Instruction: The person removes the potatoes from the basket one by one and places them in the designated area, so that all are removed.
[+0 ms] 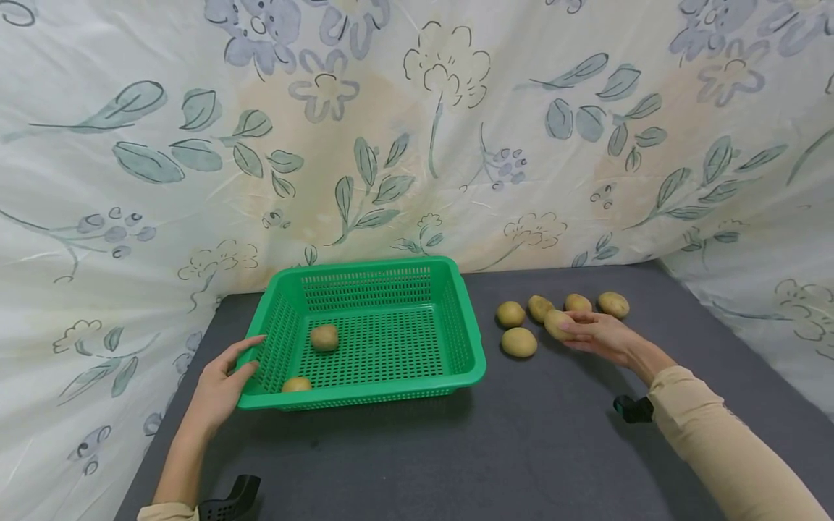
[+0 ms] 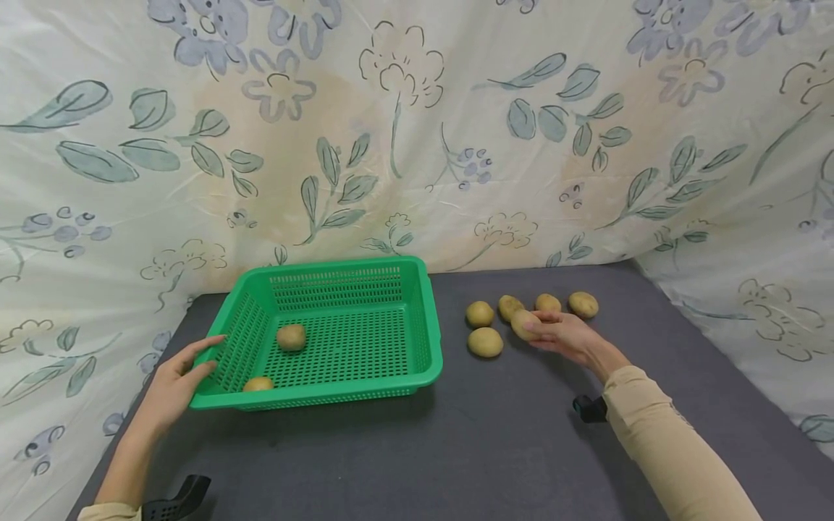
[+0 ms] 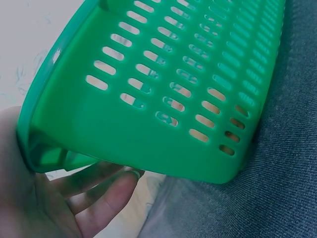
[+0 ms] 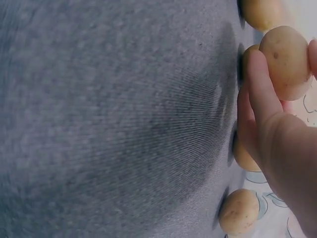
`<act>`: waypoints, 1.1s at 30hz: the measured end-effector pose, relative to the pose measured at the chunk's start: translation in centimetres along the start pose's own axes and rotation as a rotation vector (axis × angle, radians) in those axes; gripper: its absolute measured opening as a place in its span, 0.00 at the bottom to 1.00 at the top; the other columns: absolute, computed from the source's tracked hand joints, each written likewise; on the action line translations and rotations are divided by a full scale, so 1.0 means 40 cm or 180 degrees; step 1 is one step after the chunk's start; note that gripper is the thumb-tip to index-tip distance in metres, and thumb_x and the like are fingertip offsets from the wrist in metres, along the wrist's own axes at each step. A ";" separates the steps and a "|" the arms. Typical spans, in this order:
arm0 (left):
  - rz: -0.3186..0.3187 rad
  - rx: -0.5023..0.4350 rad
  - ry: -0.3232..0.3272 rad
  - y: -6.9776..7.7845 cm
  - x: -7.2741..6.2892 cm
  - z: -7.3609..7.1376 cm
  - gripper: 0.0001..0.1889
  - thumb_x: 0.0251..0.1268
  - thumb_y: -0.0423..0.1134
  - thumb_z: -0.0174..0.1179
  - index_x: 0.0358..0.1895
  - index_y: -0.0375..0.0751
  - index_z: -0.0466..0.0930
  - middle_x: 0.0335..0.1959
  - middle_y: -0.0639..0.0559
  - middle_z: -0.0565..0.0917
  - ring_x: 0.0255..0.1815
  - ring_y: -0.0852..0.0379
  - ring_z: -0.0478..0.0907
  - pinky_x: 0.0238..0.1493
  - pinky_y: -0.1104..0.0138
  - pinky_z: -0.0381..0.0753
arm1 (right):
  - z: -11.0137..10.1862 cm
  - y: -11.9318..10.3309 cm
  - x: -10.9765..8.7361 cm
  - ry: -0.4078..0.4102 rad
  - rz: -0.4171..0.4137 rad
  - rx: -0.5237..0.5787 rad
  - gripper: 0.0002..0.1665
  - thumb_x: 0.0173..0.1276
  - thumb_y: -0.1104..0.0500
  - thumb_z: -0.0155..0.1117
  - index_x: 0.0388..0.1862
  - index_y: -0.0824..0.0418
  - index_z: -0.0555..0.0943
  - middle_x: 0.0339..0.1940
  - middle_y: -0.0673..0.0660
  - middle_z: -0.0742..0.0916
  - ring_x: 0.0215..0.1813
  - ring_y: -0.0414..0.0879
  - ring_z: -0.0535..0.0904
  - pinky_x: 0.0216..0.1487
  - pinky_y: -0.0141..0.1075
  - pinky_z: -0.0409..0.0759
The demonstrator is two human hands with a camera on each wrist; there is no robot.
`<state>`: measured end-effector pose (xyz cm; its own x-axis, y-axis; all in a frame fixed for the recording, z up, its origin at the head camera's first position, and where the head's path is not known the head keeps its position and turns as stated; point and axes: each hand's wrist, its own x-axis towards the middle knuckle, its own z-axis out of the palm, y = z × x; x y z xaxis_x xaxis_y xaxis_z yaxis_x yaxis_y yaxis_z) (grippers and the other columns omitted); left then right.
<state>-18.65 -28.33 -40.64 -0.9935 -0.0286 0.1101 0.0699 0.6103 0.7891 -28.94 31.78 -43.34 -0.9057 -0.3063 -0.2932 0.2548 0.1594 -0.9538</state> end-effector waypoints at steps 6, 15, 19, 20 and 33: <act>-0.0017 0.0005 0.0002 0.000 -0.001 0.000 0.24 0.76 0.40 0.45 0.71 0.41 0.62 0.71 0.31 0.57 0.66 0.34 0.59 0.38 0.60 0.69 | 0.003 0.006 0.003 0.0035 0.0052 -0.0043 0.46 0.73 0.59 0.57 0.73 0.76 0.40 0.72 0.76 0.51 0.48 0.38 0.77 0.59 0.43 0.70; -0.0028 -0.0005 0.0026 -0.002 -0.004 0.000 0.24 0.76 0.40 0.45 0.71 0.40 0.62 0.71 0.30 0.56 0.66 0.34 0.59 0.37 0.61 0.69 | 0.031 0.000 0.001 0.0100 0.0182 -0.0332 0.44 0.71 0.59 0.58 0.71 0.79 0.47 0.63 0.71 0.68 0.49 0.45 0.78 0.57 0.45 0.72; -0.0007 -0.0019 0.0046 -0.001 -0.005 0.000 0.24 0.75 0.39 0.45 0.71 0.40 0.62 0.70 0.29 0.57 0.65 0.34 0.60 0.34 0.63 0.69 | 0.044 -0.004 0.001 0.0182 0.0230 -0.0422 0.42 0.70 0.60 0.60 0.70 0.80 0.49 0.58 0.67 0.71 0.47 0.46 0.79 0.55 0.44 0.74; -0.0003 -0.0013 0.0051 0.000 -0.006 0.000 0.24 0.75 0.39 0.45 0.71 0.39 0.63 0.70 0.29 0.57 0.65 0.34 0.60 0.33 0.63 0.69 | 0.047 -0.005 0.001 0.0205 0.0237 -0.0448 0.42 0.70 0.61 0.60 0.70 0.80 0.50 0.58 0.69 0.71 0.47 0.46 0.79 0.55 0.44 0.74; 0.0023 -0.0056 0.0012 0.002 -0.002 0.000 0.24 0.76 0.39 0.45 0.71 0.39 0.62 0.71 0.31 0.56 0.69 0.30 0.51 0.51 0.44 0.64 | 0.075 -0.012 -0.006 0.0549 0.0301 -0.0912 0.43 0.67 0.57 0.65 0.67 0.82 0.55 0.60 0.76 0.69 0.43 0.48 0.80 0.49 0.43 0.78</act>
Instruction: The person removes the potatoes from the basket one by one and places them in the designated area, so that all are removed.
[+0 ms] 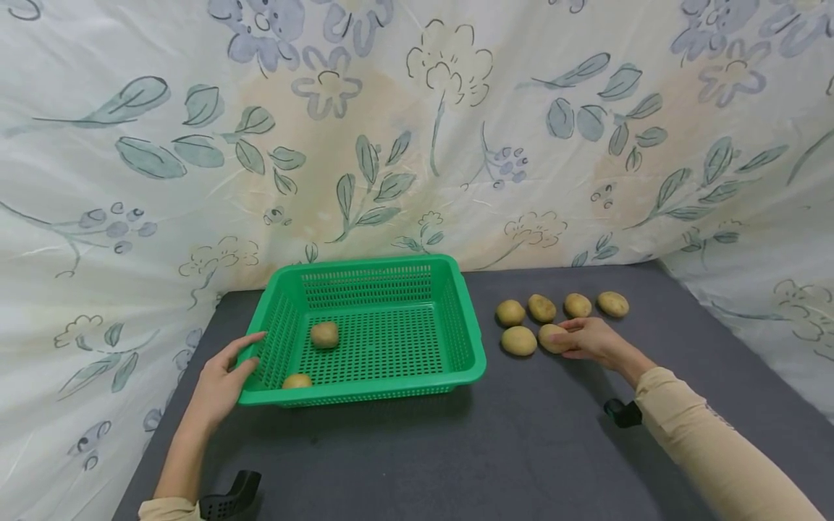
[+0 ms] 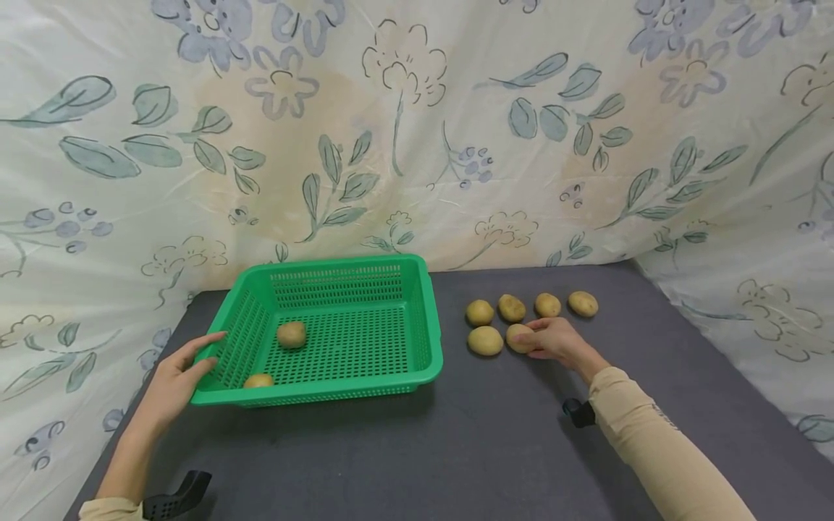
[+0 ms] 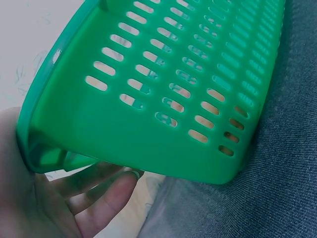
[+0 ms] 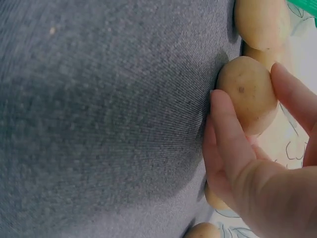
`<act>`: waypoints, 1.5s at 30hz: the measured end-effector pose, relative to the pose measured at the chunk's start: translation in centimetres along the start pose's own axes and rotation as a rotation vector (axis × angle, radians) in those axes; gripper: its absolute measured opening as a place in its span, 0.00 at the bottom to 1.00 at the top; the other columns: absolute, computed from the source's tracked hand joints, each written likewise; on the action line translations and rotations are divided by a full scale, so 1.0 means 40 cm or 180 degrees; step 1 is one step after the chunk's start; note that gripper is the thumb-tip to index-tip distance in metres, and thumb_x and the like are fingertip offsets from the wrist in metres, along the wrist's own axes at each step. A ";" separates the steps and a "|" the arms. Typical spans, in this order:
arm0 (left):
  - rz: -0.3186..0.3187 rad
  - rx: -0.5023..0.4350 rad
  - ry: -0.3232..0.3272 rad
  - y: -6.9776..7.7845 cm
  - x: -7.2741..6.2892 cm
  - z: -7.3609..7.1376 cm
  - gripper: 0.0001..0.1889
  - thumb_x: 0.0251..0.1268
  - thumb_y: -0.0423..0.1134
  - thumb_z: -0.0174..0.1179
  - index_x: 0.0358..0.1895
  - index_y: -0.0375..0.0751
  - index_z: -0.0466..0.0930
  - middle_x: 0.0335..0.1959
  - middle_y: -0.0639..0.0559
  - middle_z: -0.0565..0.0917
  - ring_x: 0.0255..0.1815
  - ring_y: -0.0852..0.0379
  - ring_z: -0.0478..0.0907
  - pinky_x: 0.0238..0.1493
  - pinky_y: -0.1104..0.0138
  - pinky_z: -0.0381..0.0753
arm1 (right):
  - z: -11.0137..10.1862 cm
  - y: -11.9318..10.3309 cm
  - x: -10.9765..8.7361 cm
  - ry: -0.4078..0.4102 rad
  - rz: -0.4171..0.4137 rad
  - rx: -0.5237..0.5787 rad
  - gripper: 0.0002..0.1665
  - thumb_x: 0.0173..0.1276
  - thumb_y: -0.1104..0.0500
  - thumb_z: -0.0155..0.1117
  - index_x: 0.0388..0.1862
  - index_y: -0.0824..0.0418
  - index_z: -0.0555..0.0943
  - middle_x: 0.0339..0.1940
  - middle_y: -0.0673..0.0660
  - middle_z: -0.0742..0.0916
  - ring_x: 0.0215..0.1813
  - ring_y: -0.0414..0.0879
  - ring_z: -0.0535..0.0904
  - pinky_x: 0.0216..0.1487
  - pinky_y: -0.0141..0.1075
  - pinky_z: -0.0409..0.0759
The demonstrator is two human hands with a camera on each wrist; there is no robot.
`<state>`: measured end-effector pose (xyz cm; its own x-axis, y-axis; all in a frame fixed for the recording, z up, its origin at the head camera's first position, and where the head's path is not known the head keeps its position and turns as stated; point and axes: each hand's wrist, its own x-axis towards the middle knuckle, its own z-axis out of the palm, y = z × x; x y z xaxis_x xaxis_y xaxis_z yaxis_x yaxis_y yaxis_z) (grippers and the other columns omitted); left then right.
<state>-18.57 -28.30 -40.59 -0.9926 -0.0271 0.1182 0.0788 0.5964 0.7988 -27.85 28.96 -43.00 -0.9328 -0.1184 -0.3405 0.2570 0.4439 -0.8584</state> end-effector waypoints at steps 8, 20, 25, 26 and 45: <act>0.0010 -0.0004 0.0000 -0.001 0.001 0.000 0.24 0.76 0.39 0.44 0.71 0.39 0.62 0.71 0.31 0.56 0.68 0.30 0.53 0.47 0.48 0.67 | -0.001 -0.002 -0.015 0.0023 0.0112 -0.0118 0.44 0.72 0.51 0.58 0.69 0.81 0.54 0.61 0.76 0.69 0.56 0.61 0.72 0.49 0.42 0.78; -0.0058 0.0017 -0.0017 -0.004 0.005 -0.003 0.24 0.76 0.38 0.45 0.71 0.40 0.61 0.71 0.30 0.56 0.61 0.38 0.63 0.33 0.62 0.69 | -0.032 -0.018 -0.034 0.0214 0.0202 0.0013 0.51 0.73 0.39 0.48 0.71 0.80 0.47 0.50 0.69 0.72 0.45 0.51 0.76 0.48 0.43 0.78; -0.0057 0.0036 -0.0023 -0.005 0.006 -0.004 0.24 0.76 0.38 0.45 0.72 0.40 0.61 0.71 0.30 0.56 0.64 0.35 0.60 0.35 0.62 0.69 | -0.046 -0.035 -0.036 0.0242 0.0179 0.0193 0.45 0.76 0.42 0.40 0.71 0.80 0.50 0.52 0.72 0.71 0.46 0.53 0.76 0.48 0.46 0.78; -0.0054 0.0041 -0.0022 -0.006 0.006 -0.003 0.24 0.76 0.38 0.45 0.72 0.40 0.61 0.71 0.30 0.56 0.65 0.35 0.59 0.36 0.61 0.69 | -0.049 -0.038 -0.036 0.0232 0.0175 0.0215 0.43 0.77 0.43 0.39 0.71 0.79 0.51 0.52 0.72 0.71 0.46 0.53 0.76 0.48 0.46 0.78; -0.0042 0.0071 -0.0039 -0.004 0.006 -0.003 0.24 0.76 0.38 0.45 0.71 0.39 0.61 0.71 0.30 0.57 0.68 0.31 0.56 0.39 0.57 0.68 | -0.108 -0.076 -0.037 0.0104 0.0057 0.0367 0.47 0.75 0.35 0.33 0.75 0.71 0.48 0.70 0.75 0.58 0.48 0.47 0.77 0.52 0.46 0.76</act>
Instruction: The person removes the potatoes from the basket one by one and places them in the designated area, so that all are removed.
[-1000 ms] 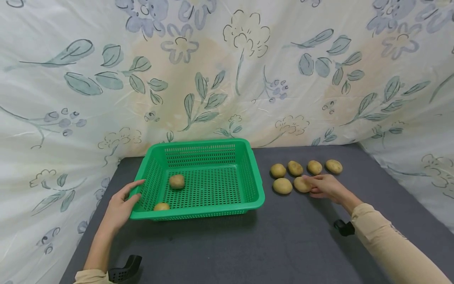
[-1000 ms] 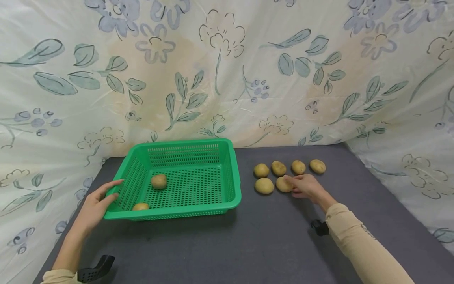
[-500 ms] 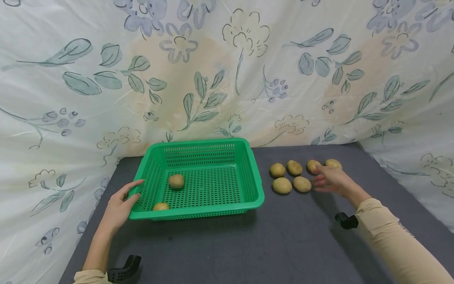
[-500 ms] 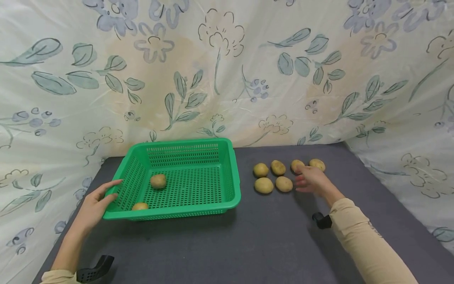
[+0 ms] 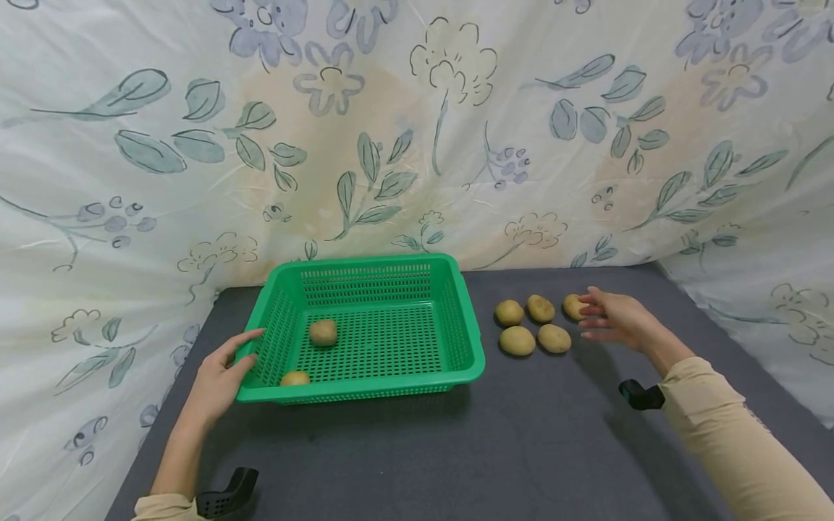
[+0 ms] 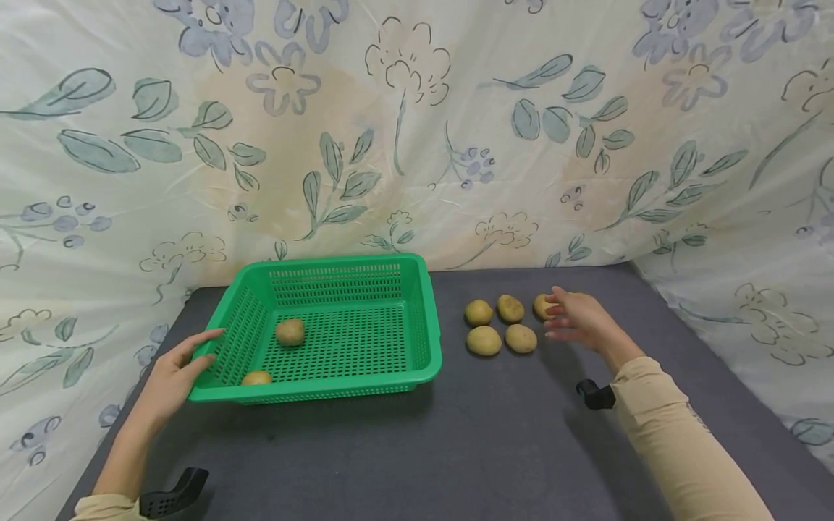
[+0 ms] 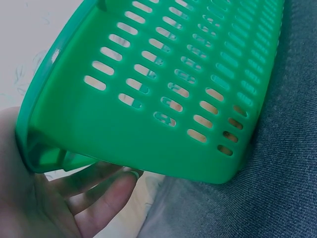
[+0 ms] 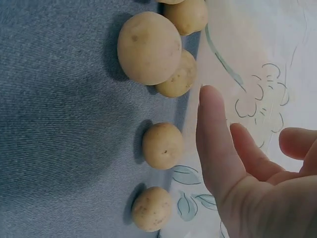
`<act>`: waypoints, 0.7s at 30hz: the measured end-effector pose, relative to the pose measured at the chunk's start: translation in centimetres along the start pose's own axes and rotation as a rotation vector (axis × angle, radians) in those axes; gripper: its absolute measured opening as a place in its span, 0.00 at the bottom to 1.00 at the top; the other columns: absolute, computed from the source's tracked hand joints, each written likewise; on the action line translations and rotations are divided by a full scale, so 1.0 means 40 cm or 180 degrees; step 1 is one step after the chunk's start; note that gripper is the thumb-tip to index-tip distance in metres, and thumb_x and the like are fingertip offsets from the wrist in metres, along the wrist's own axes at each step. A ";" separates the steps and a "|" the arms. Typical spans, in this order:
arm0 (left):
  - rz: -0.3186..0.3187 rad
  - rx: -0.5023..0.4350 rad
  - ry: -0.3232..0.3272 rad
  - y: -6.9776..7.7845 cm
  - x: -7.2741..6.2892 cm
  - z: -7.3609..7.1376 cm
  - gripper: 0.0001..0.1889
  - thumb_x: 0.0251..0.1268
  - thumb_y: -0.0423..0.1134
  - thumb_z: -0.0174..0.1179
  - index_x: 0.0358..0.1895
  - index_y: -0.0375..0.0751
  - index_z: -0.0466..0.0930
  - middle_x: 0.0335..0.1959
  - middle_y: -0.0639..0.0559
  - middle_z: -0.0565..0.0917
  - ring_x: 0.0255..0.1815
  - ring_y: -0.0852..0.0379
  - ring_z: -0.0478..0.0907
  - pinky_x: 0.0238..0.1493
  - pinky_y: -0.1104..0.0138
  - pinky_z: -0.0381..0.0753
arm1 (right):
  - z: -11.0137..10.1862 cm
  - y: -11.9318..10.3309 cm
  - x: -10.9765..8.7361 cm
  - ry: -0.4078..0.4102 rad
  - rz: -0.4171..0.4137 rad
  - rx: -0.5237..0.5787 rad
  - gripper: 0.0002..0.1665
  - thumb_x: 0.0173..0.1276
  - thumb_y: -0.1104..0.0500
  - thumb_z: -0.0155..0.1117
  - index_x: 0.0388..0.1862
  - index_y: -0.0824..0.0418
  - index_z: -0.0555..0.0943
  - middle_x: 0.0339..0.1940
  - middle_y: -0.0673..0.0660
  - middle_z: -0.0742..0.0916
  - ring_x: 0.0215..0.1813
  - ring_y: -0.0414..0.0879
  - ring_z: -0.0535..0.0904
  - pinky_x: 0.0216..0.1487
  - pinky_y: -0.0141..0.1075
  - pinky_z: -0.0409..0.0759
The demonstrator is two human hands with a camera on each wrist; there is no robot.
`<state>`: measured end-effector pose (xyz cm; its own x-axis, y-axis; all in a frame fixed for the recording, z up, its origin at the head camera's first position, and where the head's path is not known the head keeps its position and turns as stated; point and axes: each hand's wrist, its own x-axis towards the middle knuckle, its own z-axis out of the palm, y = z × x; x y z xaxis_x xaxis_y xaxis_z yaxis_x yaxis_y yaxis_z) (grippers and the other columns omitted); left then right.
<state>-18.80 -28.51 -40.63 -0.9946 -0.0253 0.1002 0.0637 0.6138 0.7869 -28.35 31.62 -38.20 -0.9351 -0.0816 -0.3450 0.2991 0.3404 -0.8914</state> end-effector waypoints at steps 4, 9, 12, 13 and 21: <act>0.0009 0.0004 0.0004 0.002 -0.001 -0.002 0.24 0.76 0.38 0.45 0.71 0.39 0.61 0.71 0.30 0.57 0.68 0.30 0.55 0.41 0.56 0.68 | 0.011 -0.023 -0.002 0.0021 0.0041 -0.0011 0.44 0.76 0.37 0.32 0.75 0.70 0.48 0.71 0.74 0.58 0.51 0.50 0.76 0.52 0.46 0.76; 0.0017 -0.0033 0.0000 0.002 -0.002 -0.004 0.24 0.76 0.38 0.44 0.71 0.39 0.61 0.71 0.30 0.56 0.69 0.29 0.52 0.45 0.49 0.66 | 0.021 -0.056 0.002 -0.0010 -0.0039 0.0082 0.46 0.74 0.36 0.34 0.76 0.69 0.49 0.71 0.73 0.58 0.56 0.55 0.73 0.52 0.45 0.76; 0.0018 -0.0070 -0.0012 0.001 -0.003 -0.004 0.24 0.76 0.38 0.44 0.72 0.39 0.61 0.71 0.30 0.55 0.69 0.29 0.50 0.47 0.47 0.66 | 0.027 -0.077 0.004 -0.0107 -0.0134 0.0108 0.47 0.73 0.35 0.35 0.76 0.68 0.48 0.71 0.73 0.58 0.60 0.58 0.71 0.53 0.45 0.76; 0.0017 -0.0080 -0.0015 0.001 -0.003 -0.004 0.24 0.76 0.38 0.44 0.72 0.39 0.61 0.71 0.30 0.55 0.69 0.29 0.50 0.48 0.47 0.66 | 0.030 -0.084 0.005 -0.0132 -0.0148 0.0130 0.47 0.73 0.35 0.36 0.76 0.68 0.48 0.71 0.74 0.58 0.61 0.59 0.70 0.53 0.45 0.75; 0.0035 -0.0126 -0.0012 0.001 -0.004 -0.001 0.24 0.76 0.38 0.44 0.71 0.39 0.61 0.71 0.30 0.55 0.69 0.28 0.49 0.52 0.42 0.64 | 0.062 -0.127 0.015 -0.0247 -0.0129 0.0376 0.45 0.74 0.36 0.35 0.77 0.65 0.46 0.71 0.73 0.58 0.66 0.63 0.64 0.57 0.46 0.72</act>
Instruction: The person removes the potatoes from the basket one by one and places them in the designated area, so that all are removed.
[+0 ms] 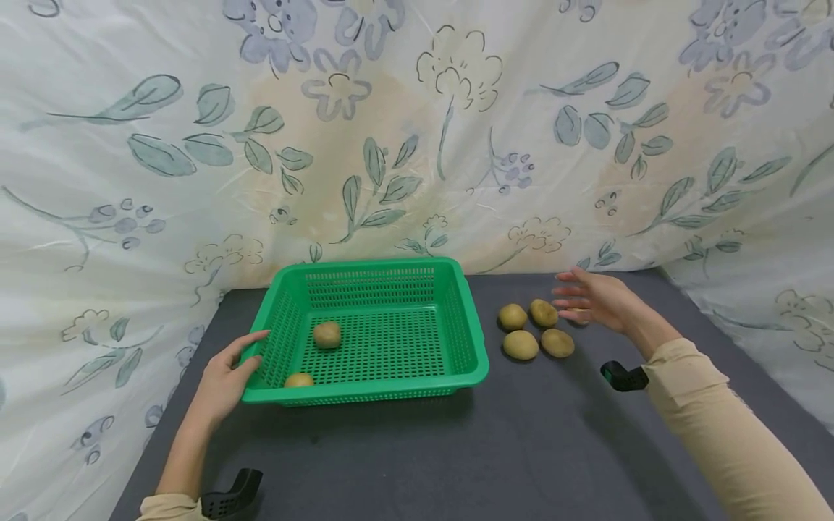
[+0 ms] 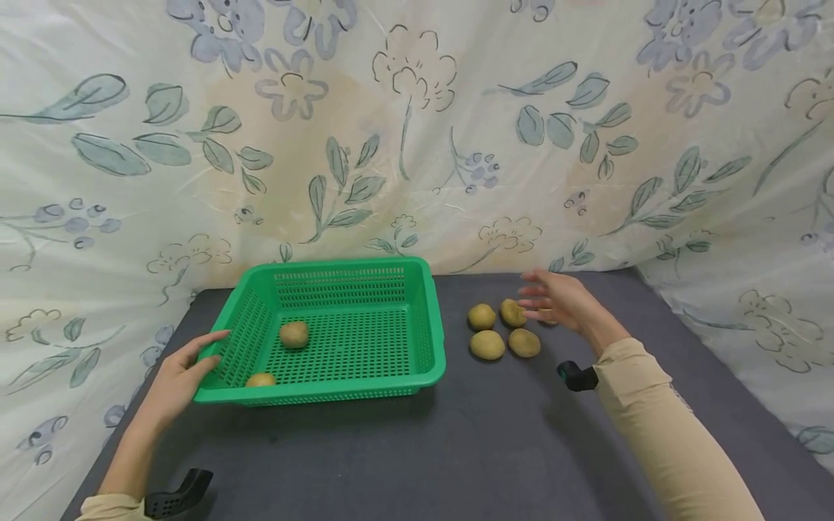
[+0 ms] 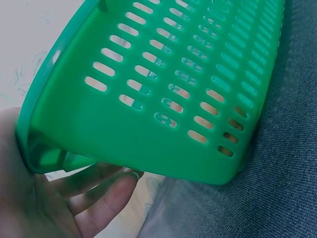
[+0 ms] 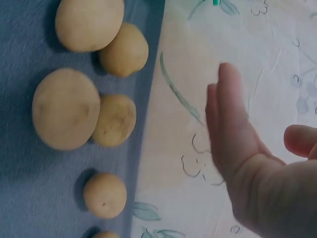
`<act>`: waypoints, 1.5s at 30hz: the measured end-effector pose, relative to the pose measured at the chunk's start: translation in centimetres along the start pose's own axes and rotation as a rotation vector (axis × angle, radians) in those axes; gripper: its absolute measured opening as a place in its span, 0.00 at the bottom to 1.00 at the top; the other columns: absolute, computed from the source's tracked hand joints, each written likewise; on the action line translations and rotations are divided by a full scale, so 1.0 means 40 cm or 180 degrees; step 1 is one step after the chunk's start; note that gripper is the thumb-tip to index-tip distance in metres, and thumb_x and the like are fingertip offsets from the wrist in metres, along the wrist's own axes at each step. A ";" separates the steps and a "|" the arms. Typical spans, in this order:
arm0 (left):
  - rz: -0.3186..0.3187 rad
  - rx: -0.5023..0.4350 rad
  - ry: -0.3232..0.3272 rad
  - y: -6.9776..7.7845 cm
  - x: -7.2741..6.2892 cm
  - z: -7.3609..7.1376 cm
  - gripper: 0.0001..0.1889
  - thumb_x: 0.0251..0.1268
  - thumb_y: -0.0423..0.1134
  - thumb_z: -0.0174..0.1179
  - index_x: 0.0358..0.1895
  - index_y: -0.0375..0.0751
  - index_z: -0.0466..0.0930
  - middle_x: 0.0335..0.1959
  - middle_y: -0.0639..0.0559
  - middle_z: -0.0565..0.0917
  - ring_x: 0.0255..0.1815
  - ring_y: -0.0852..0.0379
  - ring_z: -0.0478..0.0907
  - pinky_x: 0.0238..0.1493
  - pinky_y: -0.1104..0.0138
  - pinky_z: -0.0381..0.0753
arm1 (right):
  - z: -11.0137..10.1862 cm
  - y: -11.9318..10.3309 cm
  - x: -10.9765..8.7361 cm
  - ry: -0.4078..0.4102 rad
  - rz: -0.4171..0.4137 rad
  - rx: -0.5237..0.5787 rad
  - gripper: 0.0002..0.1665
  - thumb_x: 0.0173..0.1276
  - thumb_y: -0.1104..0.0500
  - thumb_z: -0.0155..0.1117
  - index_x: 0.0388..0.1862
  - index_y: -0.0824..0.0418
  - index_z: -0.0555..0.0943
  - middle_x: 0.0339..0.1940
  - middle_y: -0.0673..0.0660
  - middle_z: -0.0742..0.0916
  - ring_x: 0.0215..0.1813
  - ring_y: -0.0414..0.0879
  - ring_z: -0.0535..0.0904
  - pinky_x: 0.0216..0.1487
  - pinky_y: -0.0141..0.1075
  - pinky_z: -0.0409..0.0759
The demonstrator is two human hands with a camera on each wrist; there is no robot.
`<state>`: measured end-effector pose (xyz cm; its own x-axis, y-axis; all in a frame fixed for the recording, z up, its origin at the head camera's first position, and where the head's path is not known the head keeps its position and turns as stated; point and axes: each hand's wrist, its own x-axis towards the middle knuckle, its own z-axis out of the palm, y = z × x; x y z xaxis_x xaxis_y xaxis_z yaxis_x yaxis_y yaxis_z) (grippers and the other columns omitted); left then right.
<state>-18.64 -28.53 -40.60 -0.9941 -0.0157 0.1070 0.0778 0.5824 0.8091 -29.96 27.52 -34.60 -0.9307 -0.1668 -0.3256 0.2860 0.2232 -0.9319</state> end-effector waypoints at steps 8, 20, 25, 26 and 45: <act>-0.0010 0.0019 0.0005 0.000 -0.001 0.002 0.24 0.76 0.40 0.44 0.71 0.40 0.61 0.71 0.30 0.55 0.69 0.28 0.51 0.50 0.44 0.65 | 0.042 -0.037 0.010 -0.0280 -0.0198 0.0171 0.42 0.76 0.38 0.33 0.77 0.65 0.45 0.71 0.73 0.59 0.55 0.50 0.77 0.59 0.46 0.70; -0.0002 0.0039 0.0025 -0.001 -0.004 0.003 0.24 0.76 0.39 0.45 0.71 0.40 0.62 0.71 0.30 0.56 0.68 0.30 0.53 0.48 0.48 0.66 | 0.093 -0.070 0.026 -0.0488 -0.0294 0.0327 0.42 0.76 0.38 0.34 0.76 0.65 0.49 0.71 0.72 0.60 0.63 0.59 0.70 0.58 0.47 0.71; -0.0030 0.0026 0.0003 -0.001 -0.005 0.003 0.23 0.76 0.39 0.45 0.71 0.40 0.62 0.71 0.30 0.55 0.69 0.29 0.51 0.51 0.44 0.64 | 0.117 -0.086 0.031 -0.0554 -0.0318 0.0366 0.41 0.77 0.39 0.35 0.76 0.65 0.50 0.71 0.71 0.61 0.65 0.60 0.67 0.56 0.47 0.73; -0.0034 0.0025 0.0001 -0.001 -0.005 0.003 0.23 0.76 0.39 0.45 0.71 0.40 0.62 0.71 0.30 0.54 0.69 0.29 0.50 0.52 0.43 0.64 | 0.122 -0.090 0.031 -0.0580 -0.0331 0.0365 0.41 0.77 0.39 0.34 0.76 0.65 0.50 0.71 0.71 0.60 0.65 0.61 0.66 0.57 0.47 0.72; -0.0068 0.0107 0.0021 0.001 -0.004 -0.001 0.23 0.75 0.40 0.45 0.71 0.42 0.63 0.71 0.31 0.57 0.66 0.31 0.58 0.40 0.54 0.66 | 0.248 -0.142 0.086 -0.1007 -0.0313 0.0221 0.36 0.79 0.42 0.32 0.75 0.64 0.52 0.69 0.72 0.64 0.66 0.65 0.63 0.58 0.49 0.71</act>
<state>-18.49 -28.52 -40.57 -0.9950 -0.0337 0.0936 0.0538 0.6089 0.7914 -32.52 16.17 -32.00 -0.8407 -0.4766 -0.2569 0.2233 0.1270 -0.9664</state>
